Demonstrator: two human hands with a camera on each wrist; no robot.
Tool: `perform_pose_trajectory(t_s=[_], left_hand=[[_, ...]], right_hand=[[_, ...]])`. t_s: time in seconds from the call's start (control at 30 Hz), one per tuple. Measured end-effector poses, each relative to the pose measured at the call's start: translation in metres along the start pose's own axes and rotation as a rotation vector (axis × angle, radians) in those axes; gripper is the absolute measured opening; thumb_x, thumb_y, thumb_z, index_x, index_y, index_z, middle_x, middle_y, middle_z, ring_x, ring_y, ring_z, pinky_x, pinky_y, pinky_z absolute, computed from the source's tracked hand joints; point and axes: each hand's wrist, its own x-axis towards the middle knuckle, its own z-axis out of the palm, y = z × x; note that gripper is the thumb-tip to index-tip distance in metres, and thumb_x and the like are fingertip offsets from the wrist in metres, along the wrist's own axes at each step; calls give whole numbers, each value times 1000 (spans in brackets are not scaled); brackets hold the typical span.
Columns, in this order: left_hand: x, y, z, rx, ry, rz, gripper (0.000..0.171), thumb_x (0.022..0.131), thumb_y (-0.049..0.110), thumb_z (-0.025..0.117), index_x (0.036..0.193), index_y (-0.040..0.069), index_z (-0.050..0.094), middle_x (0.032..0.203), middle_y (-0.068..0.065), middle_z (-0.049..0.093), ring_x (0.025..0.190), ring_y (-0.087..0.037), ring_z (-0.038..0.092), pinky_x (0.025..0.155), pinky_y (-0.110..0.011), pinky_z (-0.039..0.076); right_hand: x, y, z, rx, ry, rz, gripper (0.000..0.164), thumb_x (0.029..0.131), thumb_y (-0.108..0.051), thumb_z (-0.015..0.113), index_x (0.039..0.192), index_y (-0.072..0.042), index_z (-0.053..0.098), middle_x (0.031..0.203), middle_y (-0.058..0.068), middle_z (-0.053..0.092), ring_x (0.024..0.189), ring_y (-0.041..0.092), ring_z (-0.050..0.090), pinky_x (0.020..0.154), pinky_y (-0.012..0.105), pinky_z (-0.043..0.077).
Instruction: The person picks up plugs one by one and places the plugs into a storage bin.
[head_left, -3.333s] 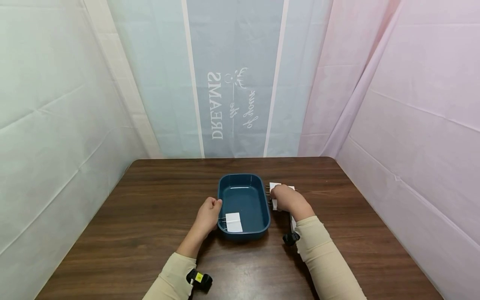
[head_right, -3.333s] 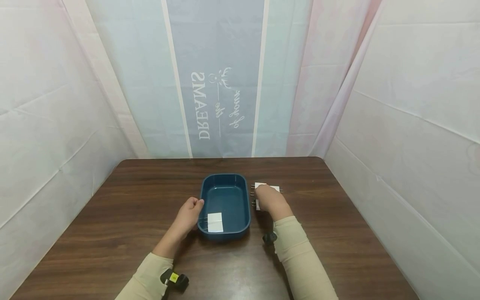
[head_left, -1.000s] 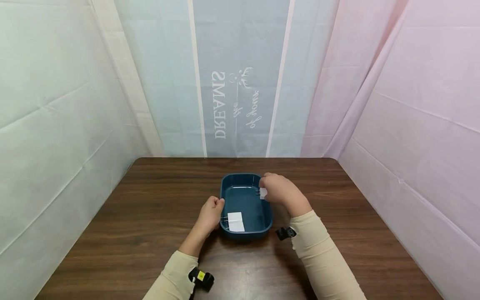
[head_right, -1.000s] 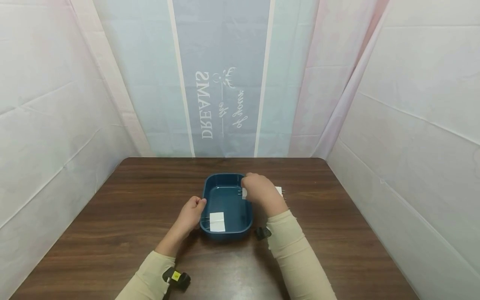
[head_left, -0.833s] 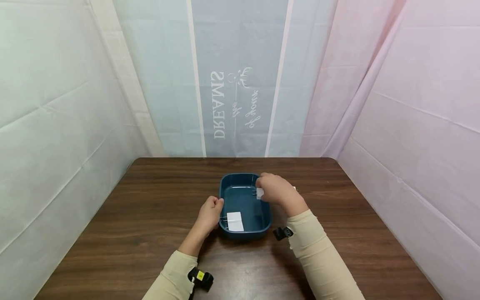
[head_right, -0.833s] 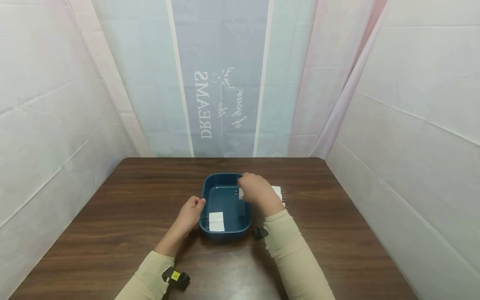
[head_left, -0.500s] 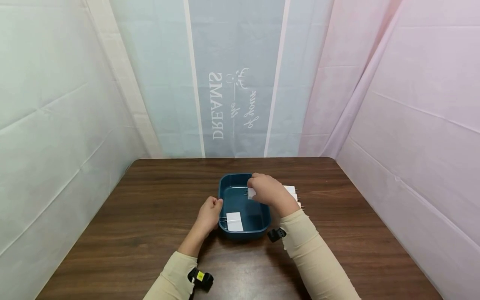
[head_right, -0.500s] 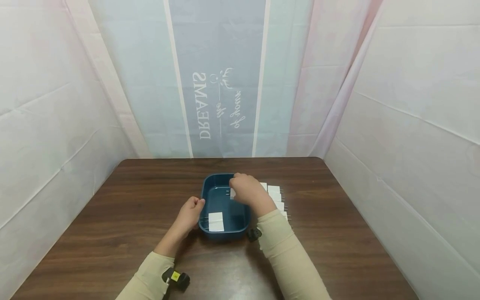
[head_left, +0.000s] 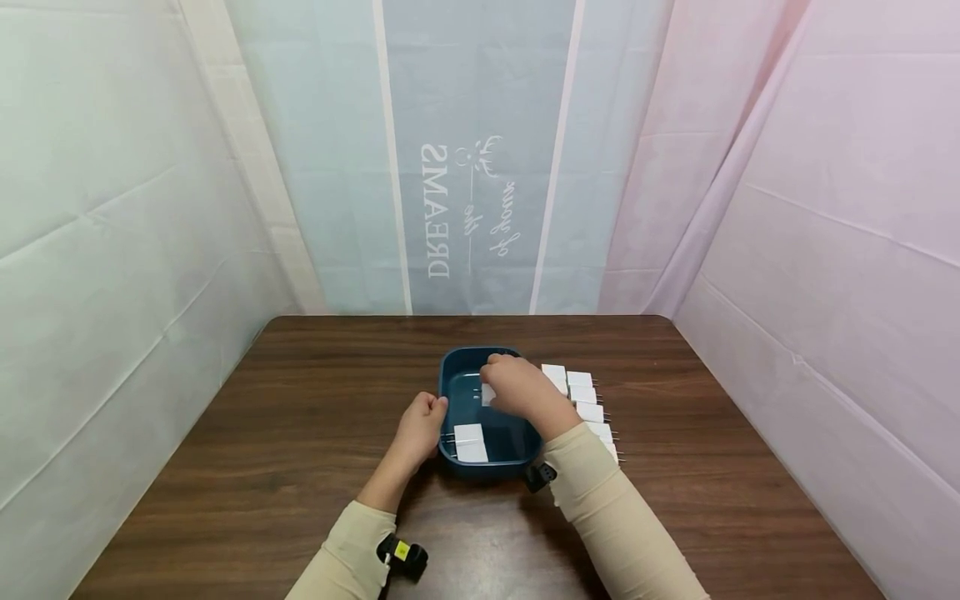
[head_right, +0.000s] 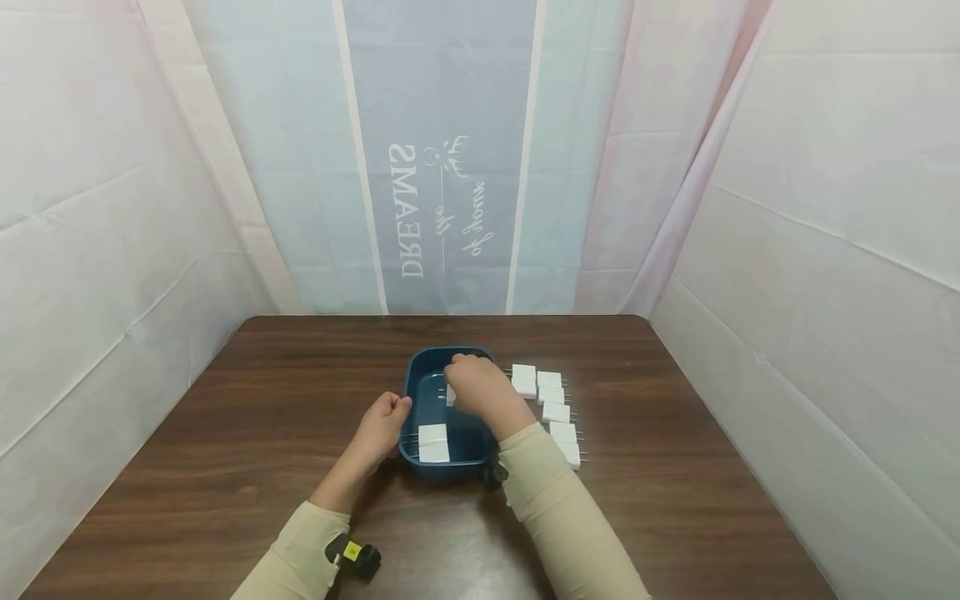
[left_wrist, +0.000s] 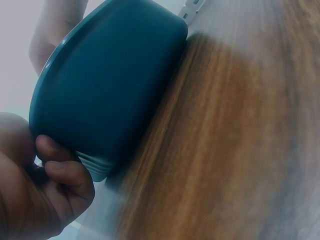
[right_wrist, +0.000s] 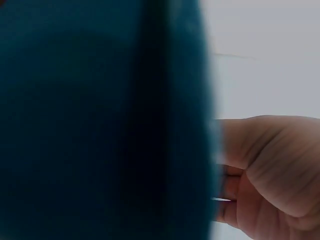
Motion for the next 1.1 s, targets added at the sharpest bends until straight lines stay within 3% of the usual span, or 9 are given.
perform_pose_trajectory(t_s=[0.37, 1.1], left_hand=[[-1, -1, -1, -22, -21, -5, 26, 110, 31, 47, 99, 8, 48, 68, -4, 43, 46, -16, 42, 41, -26, 36], [0, -1, -2, -46, -36, 34, 25, 111, 29, 46, 99, 6, 47, 66, -1, 40, 43, -13, 38, 40, -24, 34]], right_hand=[[11, -14, 10, -33, -46, -35, 28, 89, -21, 82, 115, -14, 76, 105, 2, 66, 86, 15, 64, 74, 30, 56], [25, -33, 26, -56, -59, -45, 30, 87, -21, 84, 116, -16, 76, 108, 2, 68, 88, 15, 65, 81, 32, 58]])
